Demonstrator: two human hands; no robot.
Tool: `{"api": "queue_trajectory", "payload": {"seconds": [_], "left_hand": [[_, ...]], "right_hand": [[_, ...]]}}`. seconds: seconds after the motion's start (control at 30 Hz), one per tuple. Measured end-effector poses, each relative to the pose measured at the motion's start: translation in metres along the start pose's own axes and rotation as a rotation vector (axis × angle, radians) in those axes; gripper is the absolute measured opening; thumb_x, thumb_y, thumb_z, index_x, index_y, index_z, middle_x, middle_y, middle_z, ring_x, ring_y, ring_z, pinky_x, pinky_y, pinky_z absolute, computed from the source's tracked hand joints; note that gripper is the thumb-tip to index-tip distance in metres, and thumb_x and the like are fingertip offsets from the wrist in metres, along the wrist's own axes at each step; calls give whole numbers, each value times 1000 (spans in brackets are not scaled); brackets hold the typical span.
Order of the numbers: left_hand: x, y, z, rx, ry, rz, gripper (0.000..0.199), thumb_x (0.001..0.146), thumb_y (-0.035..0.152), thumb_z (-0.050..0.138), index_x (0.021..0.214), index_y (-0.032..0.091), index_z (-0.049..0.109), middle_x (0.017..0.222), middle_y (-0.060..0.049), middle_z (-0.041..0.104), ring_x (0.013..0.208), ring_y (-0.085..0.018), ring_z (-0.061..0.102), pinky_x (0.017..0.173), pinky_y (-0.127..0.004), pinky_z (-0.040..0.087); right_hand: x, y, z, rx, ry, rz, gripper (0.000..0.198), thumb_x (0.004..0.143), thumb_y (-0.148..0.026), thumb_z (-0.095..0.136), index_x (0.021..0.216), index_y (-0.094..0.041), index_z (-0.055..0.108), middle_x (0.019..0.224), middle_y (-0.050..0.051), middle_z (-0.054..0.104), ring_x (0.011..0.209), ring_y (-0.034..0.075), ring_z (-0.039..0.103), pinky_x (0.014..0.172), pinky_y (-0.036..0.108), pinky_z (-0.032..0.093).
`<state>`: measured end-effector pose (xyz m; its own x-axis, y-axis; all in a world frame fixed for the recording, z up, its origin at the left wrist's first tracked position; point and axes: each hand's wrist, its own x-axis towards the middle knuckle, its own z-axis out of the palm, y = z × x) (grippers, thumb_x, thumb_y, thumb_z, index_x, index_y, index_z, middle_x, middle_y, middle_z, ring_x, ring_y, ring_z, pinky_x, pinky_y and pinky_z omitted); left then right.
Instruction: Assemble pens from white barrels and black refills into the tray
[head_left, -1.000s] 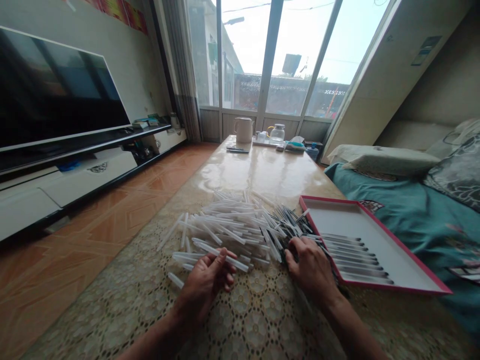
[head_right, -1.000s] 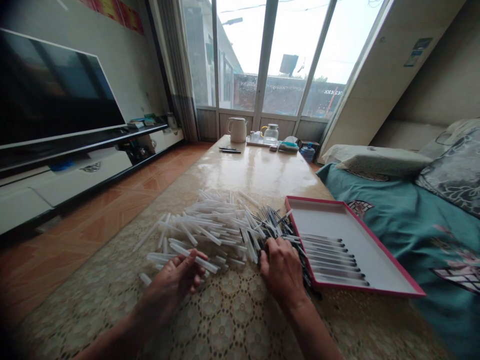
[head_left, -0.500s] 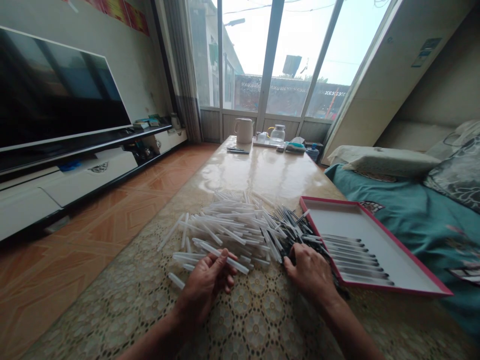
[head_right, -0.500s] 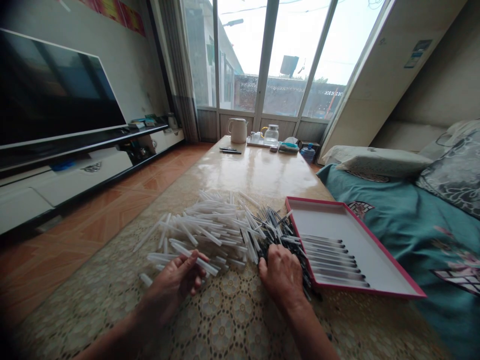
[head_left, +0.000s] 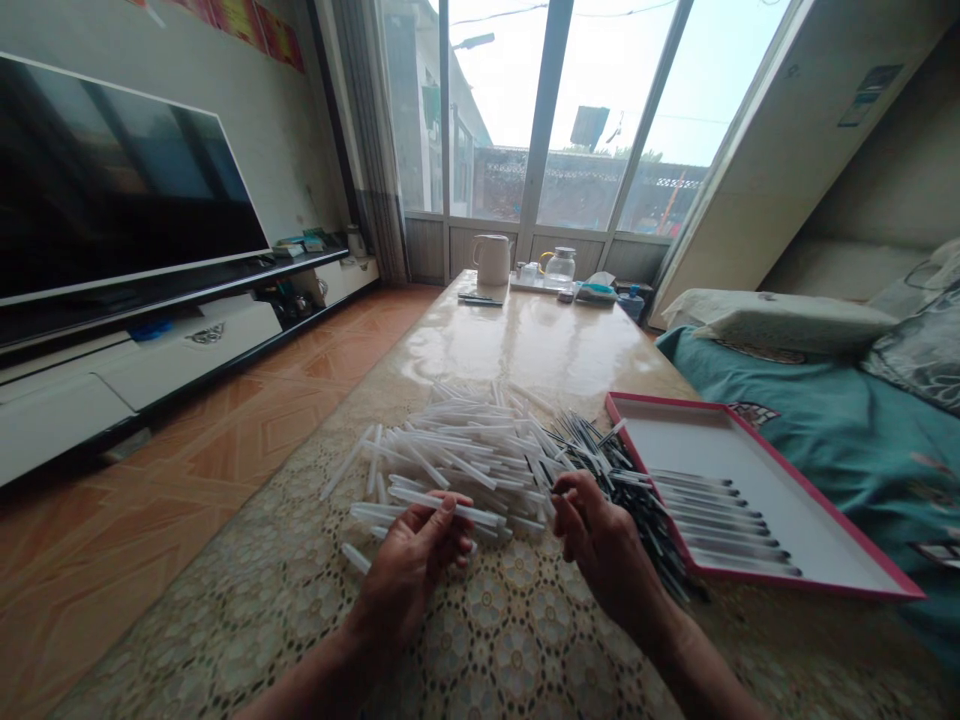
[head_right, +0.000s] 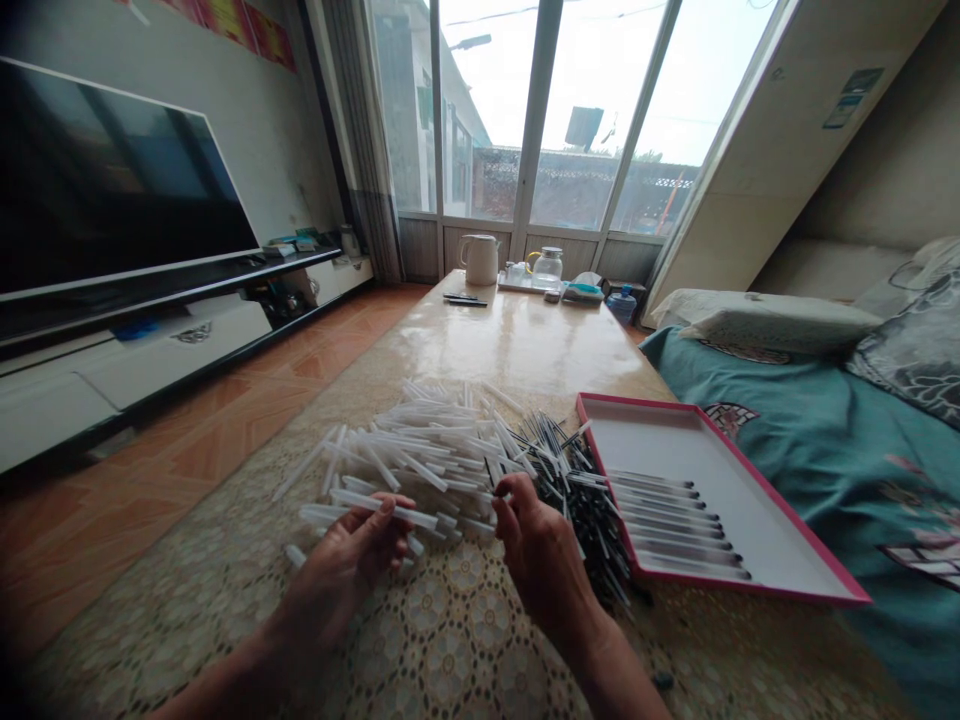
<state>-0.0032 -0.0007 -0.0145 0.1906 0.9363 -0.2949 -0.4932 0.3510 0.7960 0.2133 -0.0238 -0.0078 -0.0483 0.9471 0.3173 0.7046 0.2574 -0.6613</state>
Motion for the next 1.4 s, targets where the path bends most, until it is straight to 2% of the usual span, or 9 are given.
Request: {"api": "queue_trajectory", "payload": {"seconds": [0.13,0.27,0.6,0.77,0.83,1.0,1.2,1.3,1.4], "left_hand": [[-1,2,1,-6,22,23,38,58,38,86,81,13,71,62,-1,67,52,-9,58,48,-19,48],[-1,2,3,2,38,21,37,59,39,85,80,12,70,62,-1,67,52,-9,58,48,-19,48],[1,-3,1,25,-19,14,35,62,38,84,80,13,69,62,0,66,51,-9,58,48,-19,46],[0,-4,3,111,-50,46,35,64,41,82,80,13,71,63,-1,66,53,-11,58,49,-21,47],[0,-5,3,136,-82,58,33,65,41,81,81,13,71,64,-2,66,54,-11,57,49,-21,46],[1,-7,0,128,-140,61,27,70,38,78,83,15,73,67,-3,67,55,-11,58,49,-20,46],[1,-13,-1,247,-237,56,31,69,40,78,84,13,74,65,-6,69,52,-15,61,47,-23,48],[-1,-17,1,267,-269,18,33,68,40,79,85,12,74,67,-7,69,54,-16,63,47,-25,49],[-1,-18,3,230,-263,-12,31,68,38,80,84,11,74,66,-6,69,53,-15,63,47,-23,49]], "right_hand": [[-6,-18,7,-27,-75,-112,10,93,-24,43,92,-21,52,64,-4,56,54,12,52,54,21,36],[-9,-28,9,-89,-102,-149,12,90,-17,42,92,-21,54,68,-3,58,51,11,49,53,21,34],[-9,-24,16,-129,-129,-175,14,90,-14,41,90,-20,53,70,-3,59,51,10,51,55,22,35],[-11,-23,19,-114,-114,-174,10,90,-16,42,88,-20,50,67,-3,58,53,12,54,54,23,35],[-12,-26,19,-56,-105,-139,7,91,-19,43,95,-20,49,68,-2,59,55,13,56,54,23,37],[-11,-29,16,83,-75,-68,17,97,-25,34,110,-20,44,78,1,62,65,16,62,63,25,44],[-11,-22,26,22,-21,-40,21,95,-21,32,111,-17,44,65,-2,54,55,16,57,56,25,44],[-13,-28,26,72,5,-65,22,96,-22,30,112,-18,45,73,1,59,61,16,60,60,25,46],[-11,-31,16,130,48,-74,22,97,-25,30,108,-19,49,83,3,63,72,16,63,67,25,47]]}}
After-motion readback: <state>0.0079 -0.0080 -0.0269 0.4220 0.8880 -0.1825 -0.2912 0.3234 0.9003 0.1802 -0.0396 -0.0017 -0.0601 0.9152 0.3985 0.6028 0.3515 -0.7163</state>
